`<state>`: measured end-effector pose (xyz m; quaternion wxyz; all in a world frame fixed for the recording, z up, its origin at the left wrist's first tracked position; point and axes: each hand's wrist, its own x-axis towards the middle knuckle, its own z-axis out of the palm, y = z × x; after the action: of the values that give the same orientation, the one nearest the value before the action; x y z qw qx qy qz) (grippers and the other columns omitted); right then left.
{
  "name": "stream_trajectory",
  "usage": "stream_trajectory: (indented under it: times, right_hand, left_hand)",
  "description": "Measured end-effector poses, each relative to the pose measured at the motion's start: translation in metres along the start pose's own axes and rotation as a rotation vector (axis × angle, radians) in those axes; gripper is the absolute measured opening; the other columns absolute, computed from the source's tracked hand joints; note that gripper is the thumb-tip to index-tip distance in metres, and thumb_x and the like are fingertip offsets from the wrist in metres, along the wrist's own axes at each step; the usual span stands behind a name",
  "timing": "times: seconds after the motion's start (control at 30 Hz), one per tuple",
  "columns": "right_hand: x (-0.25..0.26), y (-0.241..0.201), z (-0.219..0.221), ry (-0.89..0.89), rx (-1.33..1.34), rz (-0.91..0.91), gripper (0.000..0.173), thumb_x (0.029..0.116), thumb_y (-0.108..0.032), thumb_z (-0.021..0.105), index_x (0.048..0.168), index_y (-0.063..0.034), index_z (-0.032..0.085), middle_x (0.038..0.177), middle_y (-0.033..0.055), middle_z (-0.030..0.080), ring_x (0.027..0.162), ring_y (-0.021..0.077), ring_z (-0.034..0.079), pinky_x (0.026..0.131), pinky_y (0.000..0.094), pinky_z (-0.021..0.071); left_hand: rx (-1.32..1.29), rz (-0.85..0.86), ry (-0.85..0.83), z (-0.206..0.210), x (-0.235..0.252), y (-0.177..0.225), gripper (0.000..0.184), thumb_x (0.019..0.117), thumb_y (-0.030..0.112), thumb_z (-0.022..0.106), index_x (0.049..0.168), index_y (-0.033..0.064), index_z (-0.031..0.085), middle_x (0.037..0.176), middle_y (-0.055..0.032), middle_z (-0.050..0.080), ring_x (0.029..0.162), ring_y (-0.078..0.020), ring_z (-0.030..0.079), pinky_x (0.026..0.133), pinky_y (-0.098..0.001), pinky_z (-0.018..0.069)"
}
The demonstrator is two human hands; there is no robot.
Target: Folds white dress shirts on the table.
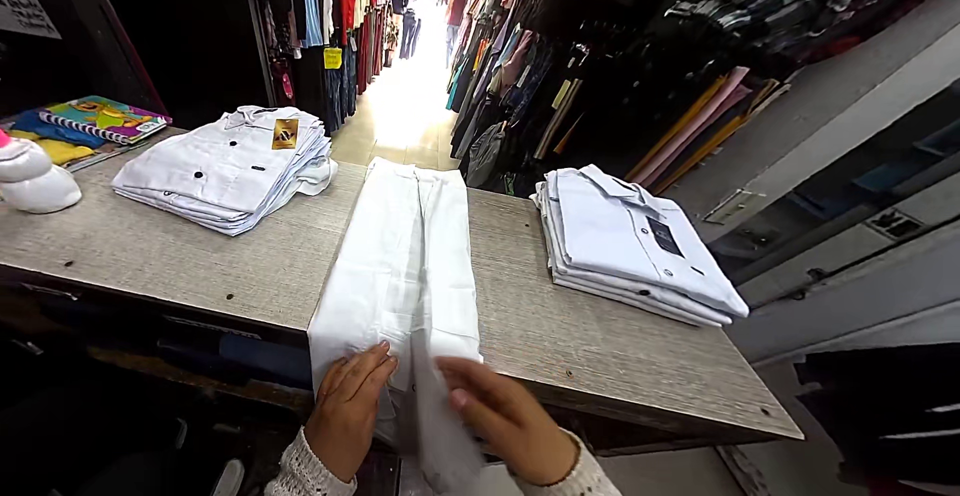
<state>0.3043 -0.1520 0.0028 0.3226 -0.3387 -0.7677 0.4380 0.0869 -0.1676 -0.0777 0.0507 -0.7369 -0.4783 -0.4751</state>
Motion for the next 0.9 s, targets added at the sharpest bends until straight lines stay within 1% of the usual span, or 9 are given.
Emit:
stream_trajectory:
  times: [0.1,0.2,0.3,0.4,0.5,0.63,0.73,0.8,0.9]
  right_hand:
    - [0.02,0.003,0.008,-0.042,-0.182,-0.23,0.041,0.1077,-0.022,0.045,0.124,0.0089,0.067,0.126,0.0215,0.069,0.121,0.0218,0.067,0.106,0.0342,0.0504]
    - [0.039,0.004,0.009,0.0,-0.318,-0.286,0.033,0.1044,-0.012,0.047,0.121,0.0061,0.07,0.13,0.0237,0.067,0.125,0.0311,0.065,0.108,0.0401,0.0496]
    - [0.047,0.004,0.017,-0.084,-0.419,-0.256,0.033,0.0987,-0.006,0.053,0.124,0.0059,0.069,0.137,0.0258,0.062,0.132,0.0429,0.056,0.112,0.0533,0.0435]
    - [0.049,0.007,0.023,0.0,-0.594,-0.249,0.035,0.0985,-0.012,0.055,0.128,0.0013,0.068,0.139,0.0204,0.063,0.132,0.0426,0.057,0.108,0.0661,0.0409]
    - [0.049,0.02,0.022,0.08,-0.863,-0.143,0.05,0.1006,-0.034,0.055,0.143,-0.0087,0.06,0.147,0.0117,0.058,0.138,0.0401,0.052,0.107,0.0762,0.0324]
    - [0.049,0.031,0.017,0.032,-0.909,-0.117,0.055,0.102,-0.042,0.05,0.148,-0.0129,0.055,0.152,0.0088,0.054,0.142,0.0376,0.048,0.109,0.0736,0.0313]
    - [0.042,0.035,0.012,0.089,-0.763,-0.23,0.048,0.1006,-0.033,0.056,0.14,-0.0058,0.062,0.146,0.0158,0.058,0.138,0.0383,0.053,0.109,0.0685,0.0378]
    - [0.022,0.032,0.009,0.175,-0.578,-0.316,0.035,0.1024,-0.023,0.055,0.124,-0.0007,0.07,0.131,0.0183,0.067,0.124,0.0313,0.064,0.105,0.0495,0.0512]
    - [-0.024,0.035,0.008,0.291,-0.461,-0.178,0.036,0.1038,-0.025,0.052,0.089,-0.0027,0.075,0.083,0.0073,0.074,0.078,0.0138,0.072,0.074,0.0312,0.0598]
  left_hand:
    - [-0.119,-0.021,-0.031,-0.004,-0.001,-0.004,0.031,0.0956,0.0,0.047,0.109,0.0016,0.074,0.126,-0.0185,0.07,0.115,-0.031,0.07,0.1,-0.0492,0.0529]
    - [-0.395,-0.2,-0.075,-0.015,-0.001,-0.001,0.035,0.1035,0.011,0.042,0.114,-0.0075,0.071,0.126,-0.0223,0.069,0.122,-0.0262,0.066,0.106,-0.0378,0.0506]
    - [-0.578,-0.511,-0.144,-0.027,0.005,0.011,0.047,0.1024,0.03,0.051,0.124,-0.011,0.062,0.113,-0.0163,0.072,0.104,-0.0142,0.071,0.093,-0.0308,0.057]
    - [-0.617,-0.82,-0.36,-0.035,0.02,0.027,0.049,0.0888,0.006,0.07,0.132,-0.0112,0.055,0.117,-0.021,0.071,0.106,-0.0236,0.072,0.096,-0.0393,0.0566]
    - [-0.601,-1.038,-0.544,-0.033,0.011,0.016,0.027,0.0931,0.001,0.069,0.118,-0.0098,0.065,0.105,-0.0187,0.074,0.096,-0.0191,0.072,0.091,-0.0364,0.0562]
    - [-0.584,-1.277,-0.62,-0.039,-0.029,-0.024,0.025,0.0988,-0.001,0.061,0.121,-0.0112,0.06,0.108,-0.0227,0.07,0.093,-0.0249,0.072,0.086,-0.0382,0.0582]
    - [-0.529,-1.197,-0.358,-0.052,-0.044,-0.051,0.031,0.0979,-0.003,0.06,0.127,-0.0127,0.057,0.115,-0.026,0.069,0.102,-0.0278,0.07,0.091,-0.0409,0.0552]
    - [-0.576,-1.092,-0.205,-0.054,-0.039,-0.063,0.044,0.0931,-0.005,0.063,0.135,-0.0137,0.052,0.128,-0.0283,0.063,0.116,-0.0292,0.065,0.1,-0.0395,0.0518]
    - [-0.695,-1.036,-0.25,-0.046,-0.029,-0.063,0.062,0.0887,-0.005,0.063,0.146,-0.0129,0.039,0.144,-0.0291,0.052,0.132,-0.0281,0.055,0.108,-0.0347,0.0462]
